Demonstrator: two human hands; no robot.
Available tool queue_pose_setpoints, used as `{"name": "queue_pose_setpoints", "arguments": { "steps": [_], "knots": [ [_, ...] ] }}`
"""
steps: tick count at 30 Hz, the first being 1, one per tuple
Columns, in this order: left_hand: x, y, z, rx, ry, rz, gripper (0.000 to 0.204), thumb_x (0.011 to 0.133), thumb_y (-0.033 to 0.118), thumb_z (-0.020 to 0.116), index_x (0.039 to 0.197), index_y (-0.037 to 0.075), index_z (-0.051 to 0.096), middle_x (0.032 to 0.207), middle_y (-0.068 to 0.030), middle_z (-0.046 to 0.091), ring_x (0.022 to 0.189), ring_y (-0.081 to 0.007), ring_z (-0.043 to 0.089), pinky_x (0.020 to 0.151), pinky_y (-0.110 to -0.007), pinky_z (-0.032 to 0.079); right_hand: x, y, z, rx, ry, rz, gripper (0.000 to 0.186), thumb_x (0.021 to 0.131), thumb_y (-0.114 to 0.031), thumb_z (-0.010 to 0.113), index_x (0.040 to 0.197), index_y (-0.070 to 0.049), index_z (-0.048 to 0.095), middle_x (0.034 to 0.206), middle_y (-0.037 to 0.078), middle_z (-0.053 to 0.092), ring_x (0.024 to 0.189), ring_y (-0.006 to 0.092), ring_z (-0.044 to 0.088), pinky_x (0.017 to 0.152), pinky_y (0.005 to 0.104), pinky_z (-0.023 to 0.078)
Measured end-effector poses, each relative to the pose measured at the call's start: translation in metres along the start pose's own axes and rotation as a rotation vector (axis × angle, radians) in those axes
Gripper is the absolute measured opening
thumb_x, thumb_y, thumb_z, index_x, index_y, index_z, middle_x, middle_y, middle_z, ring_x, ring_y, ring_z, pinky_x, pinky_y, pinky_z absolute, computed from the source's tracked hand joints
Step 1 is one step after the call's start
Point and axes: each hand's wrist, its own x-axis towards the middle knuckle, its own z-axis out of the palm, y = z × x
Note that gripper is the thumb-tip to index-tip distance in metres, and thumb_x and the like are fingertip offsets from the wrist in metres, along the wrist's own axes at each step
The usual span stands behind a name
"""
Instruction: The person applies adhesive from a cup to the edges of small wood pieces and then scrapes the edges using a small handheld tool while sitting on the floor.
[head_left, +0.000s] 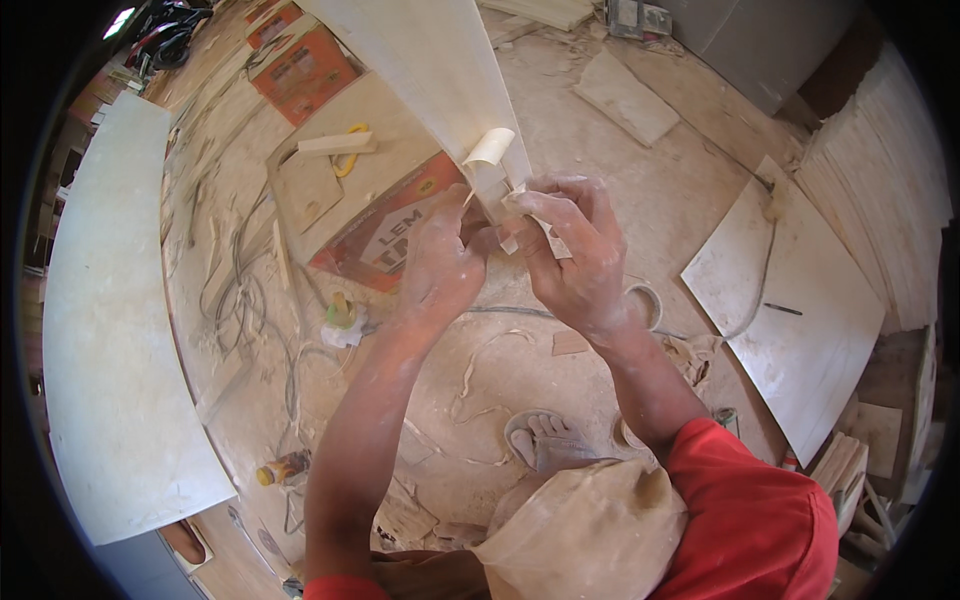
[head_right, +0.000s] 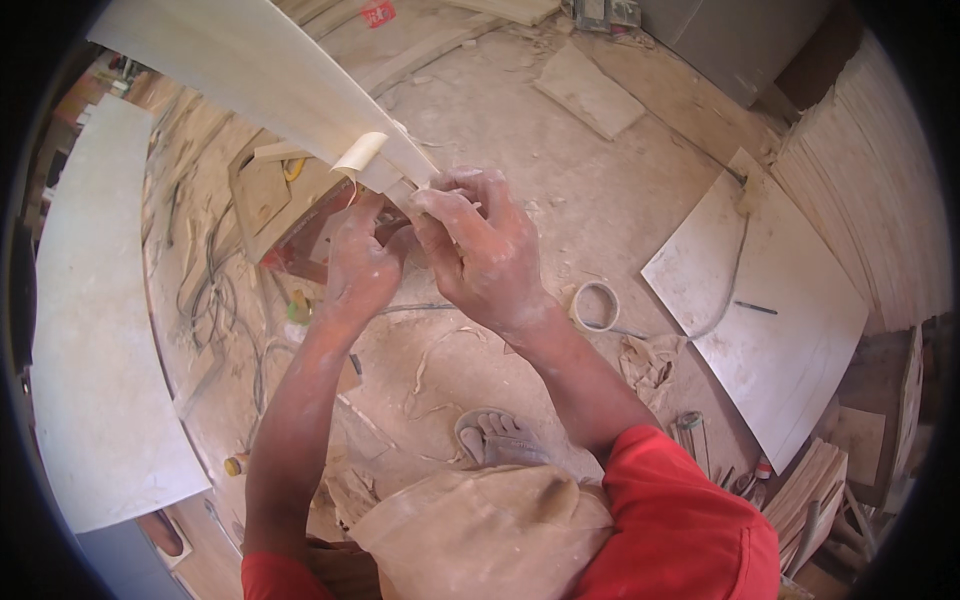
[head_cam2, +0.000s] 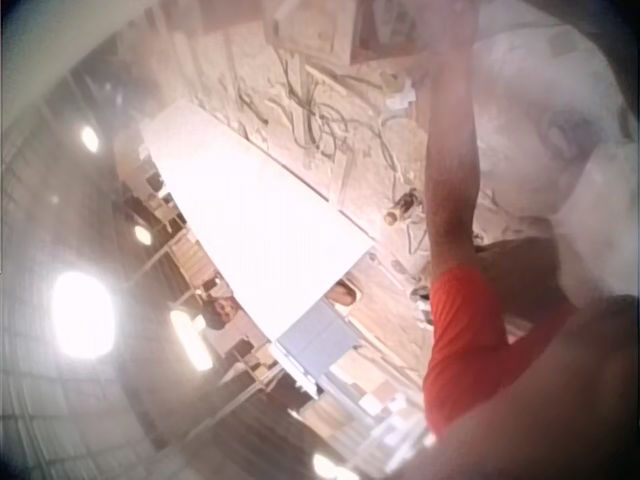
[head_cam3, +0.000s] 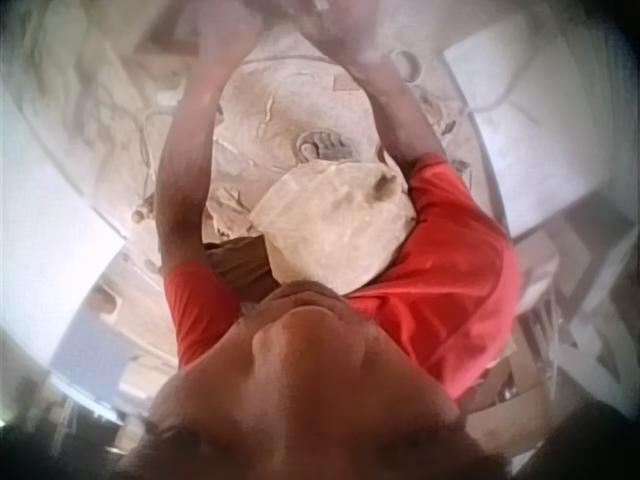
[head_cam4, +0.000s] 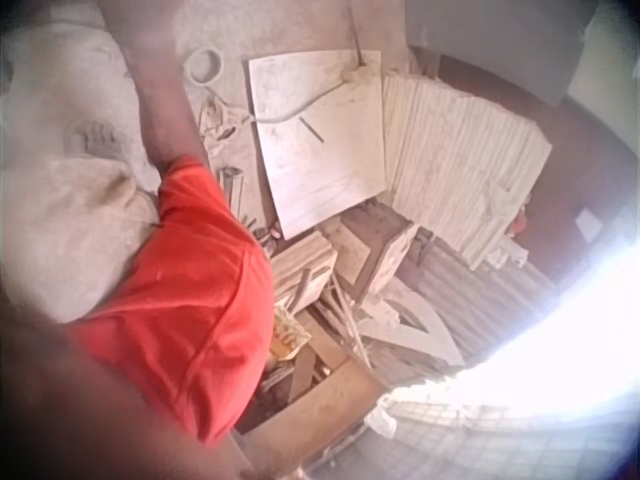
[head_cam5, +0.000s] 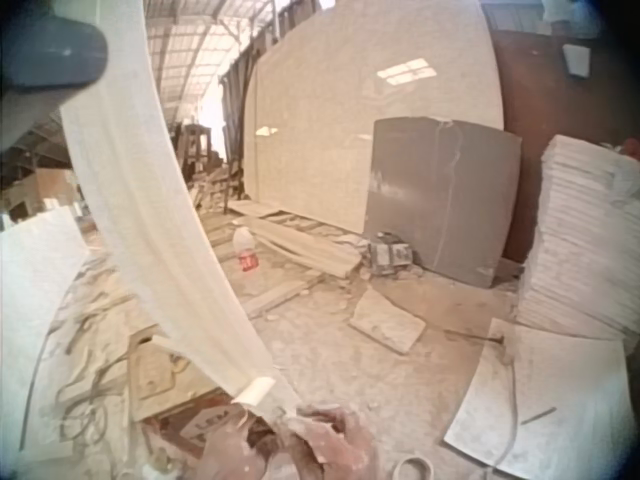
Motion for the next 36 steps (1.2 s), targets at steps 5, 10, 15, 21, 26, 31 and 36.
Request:
{"name": "queue_pose_setpoints", "arguments": {
  "steps": [5, 10, 15, 21, 26, 31, 36],
  "knots": [
    [0.0, -0.017, -0.012, 0.281, 0.088, 0.039, 0.029, 0.085, 0.005, 0.064, 0.113, 0.0, 0.057, 0.102, -0.0138, 0.066, 0.092, -0.0268, 0.068, 0.079, -0.034, 0.051, -0.014, 0.015, -0.016, -0.1, 0.003, -0.066, 0.032, 0.081, 0.0, 0.07, 0.112, -0.006, 0.064, 0.1, 0.013, 0.06, 0.074, 0.0211, 0.062, 0.061, 0.0303, 0.052],
    [0.006, -0.007, -0.056, 0.169, 0.311, -0.06, 0.025, 0.087, 0.011, 0.062, 0.109, 0.001, 0.06, 0.094, -0.0121, 0.067, 0.086, -0.0241, 0.068, 0.075, -0.035, 0.051, -0.068, 0.023, -0.041, -0.023, -0.072, 0.429, 0.03, 0.082, -0.002, 0.07, 0.112, -0.004, 0.065, 0.094, 0.011, 0.063, 0.071, 0.0181, 0.061, 0.059, 0.0279, 0.051],
    [0.019, -0.015, -0.132, 0.457, 0.475, -0.186, 0.032, 0.088, 0.023, 0.06, 0.112, 0.002, 0.064, 0.093, -0.0132, 0.067, 0.083, -0.0257, 0.067, 0.075, -0.036, 0.05, -0.151, 0.063, -0.062, -0.38, -0.65, 0.539, 0.012, 0.083, -0.007, 0.067, 0.094, -0.002, 0.066, 0.087, 0.015, 0.064, 0.075, 0.0283, 0.064, 0.067, 0.0378, 0.051],
    [0.018, -0.092, -0.147, 0.849, 0.393, 0.184, 0.034, 0.083, 0.019, 0.057, 0.114, 0.006, 0.062, 0.104, -0.0217, 0.063, 0.1, -0.0382, 0.061, 0.087, -0.044, 0.047, -0.166, 0.023, -0.048, -0.207, -0.745, 0.692, 0.014, 0.083, -0.006, 0.066, 0.096, -0.002, 0.067, 0.087, 0.017, 0.064, 0.072, 0.0303, 0.064, 0.068, 0.0378, 0.051],
    [0.005, -0.091, -0.13, 0.81, 0.402, -0.029, 0.036, 0.082, 0.014, 0.056, 0.117, 0.008, 0.059, 0.106, -0.0189, 0.061, 0.095, -0.0376, 0.061, 0.084, -0.045, 0.048, -0.161, 0.015, -0.031, -0.296, -0.926, 0.792, 0.022, 0.084, -0.009, 0.066, 0.105, -0.006, 0.067, 0.091, 0.017, 0.064, 0.077, 0.0312, 0.064, 0.071, 0.0392, 0.051],
    [0.011, -0.073, -0.12, 0.753, 0.353, -0.026, 0.031, 0.084, 0.017, 0.056, 0.114, 0.008, 0.06, 0.106, -0.0167, 0.06, 0.094, -0.0355, 0.06, 0.083, -0.045, 0.049, -0.199, 0.06, -0.055, -0.613, -1.02, 0.458, 0.03, 0.082, -0.019, 0.068, 0.111, -0.01, 0.065, 0.108, 0.014, 0.06, 0.102, 0.0338, 0.058, 0.085, 0.0456, 0.048],
    [0.0, -0.071, -0.121, 1.08, 0.544, 0.229, 0.025, 0.087, 0.017, 0.058, 0.11, 0.007, 0.063, 0.112, -0.0132, 0.059, 0.103, -0.031, 0.059, 0.084, -0.044, 0.049, -0.2, 0.055, -0.05, -0.598, -1.076, 0.531, 0.031, 0.081, -0.02, 0.068, 0.11, -0.008, 0.062, 0.109, 0.013, 0.057, 0.104, 0.0343, 0.054, 0.091, 0.0452, 0.046]
  ]
}}
